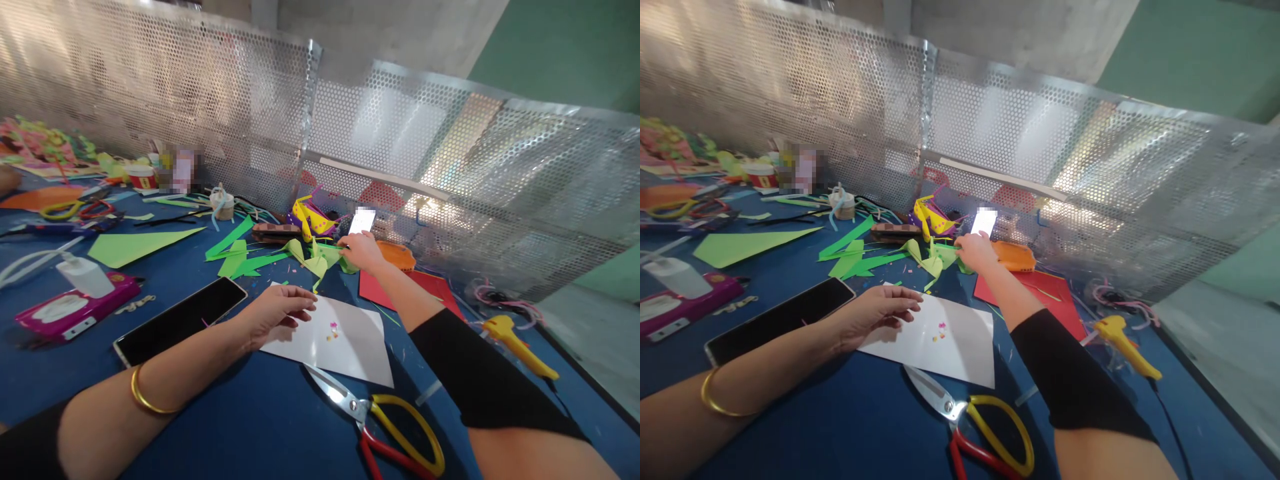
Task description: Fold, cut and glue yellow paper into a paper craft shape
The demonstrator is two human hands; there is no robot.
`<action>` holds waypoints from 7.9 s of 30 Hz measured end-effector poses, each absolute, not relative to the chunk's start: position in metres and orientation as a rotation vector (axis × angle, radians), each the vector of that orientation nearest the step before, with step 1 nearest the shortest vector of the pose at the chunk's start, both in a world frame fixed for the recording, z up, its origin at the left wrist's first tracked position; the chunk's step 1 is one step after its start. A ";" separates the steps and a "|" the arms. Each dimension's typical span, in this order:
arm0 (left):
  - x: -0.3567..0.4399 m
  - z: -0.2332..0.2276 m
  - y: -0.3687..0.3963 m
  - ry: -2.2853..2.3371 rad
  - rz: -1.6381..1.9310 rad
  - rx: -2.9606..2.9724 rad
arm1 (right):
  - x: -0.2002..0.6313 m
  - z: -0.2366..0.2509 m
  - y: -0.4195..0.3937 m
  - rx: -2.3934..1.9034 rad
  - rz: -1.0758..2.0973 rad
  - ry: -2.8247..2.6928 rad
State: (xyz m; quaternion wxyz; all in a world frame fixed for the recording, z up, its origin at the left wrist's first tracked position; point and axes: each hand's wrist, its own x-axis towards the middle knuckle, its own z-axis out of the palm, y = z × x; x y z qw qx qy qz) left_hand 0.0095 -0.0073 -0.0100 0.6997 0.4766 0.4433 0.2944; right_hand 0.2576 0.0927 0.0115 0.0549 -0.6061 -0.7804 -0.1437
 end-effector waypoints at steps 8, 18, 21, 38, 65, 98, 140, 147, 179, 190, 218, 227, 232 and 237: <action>0.010 -0.011 -0.009 0.988 0.636 1.063 | 0.244 0.000 0.085 -1.694 -0.519 -2.571; 0.013 -0.014 -0.008 0.990 0.619 1.041 | 0.227 0.004 0.082 -1.681 -0.607 -2.543; 0.013 -0.011 -0.010 0.994 0.626 1.048 | 0.217 0.007 0.080 -1.701 -0.636 -2.447; 0.012 -0.007 -0.013 0.980 0.652 1.040 | 0.167 -0.001 0.074 -1.725 -0.661 -2.557; 0.006 -0.003 0.002 1.125 1.168 1.050 | 0.201 0.028 0.052 -1.514 0.891 -2.077; 0.009 -0.020 0.009 1.010 0.911 1.348 | 0.208 -0.002 -0.031 -1.292 -0.518 -2.356; 0.013 -0.014 0.001 1.059 0.752 1.035 | 0.240 0.019 0.114 -2.115 -0.063 -2.599; 0.014 -0.010 -0.002 1.075 0.750 1.044 | 0.252 0.028 0.113 -2.079 0.251 -2.574; 0.010 -0.011 0.008 0.700 1.054 0.895 | 0.162 0.043 0.050 -1.604 0.693 -2.083; 0.009 -0.014 0.019 0.854 1.197 0.662 | 0.117 0.024 0.016 -1.665 0.055 -2.236; 0.010 0.008 0.006 0.920 0.989 0.514 | 0.253 0.011 0.075 -2.161 -0.459 -2.080; 0.010 0.002 0.006 0.870 1.065 0.518 | 0.177 0.031 0.018 -1.772 -0.169 -2.197; 0.012 -0.005 0.008 0.889 1.120 0.559 | 0.125 0.021 -0.015 -1.728 -0.142 -2.333; 0.012 -0.005 0.008 0.816 1.159 0.553 | 0.126 0.017 -0.012 -1.737 -0.098 -2.284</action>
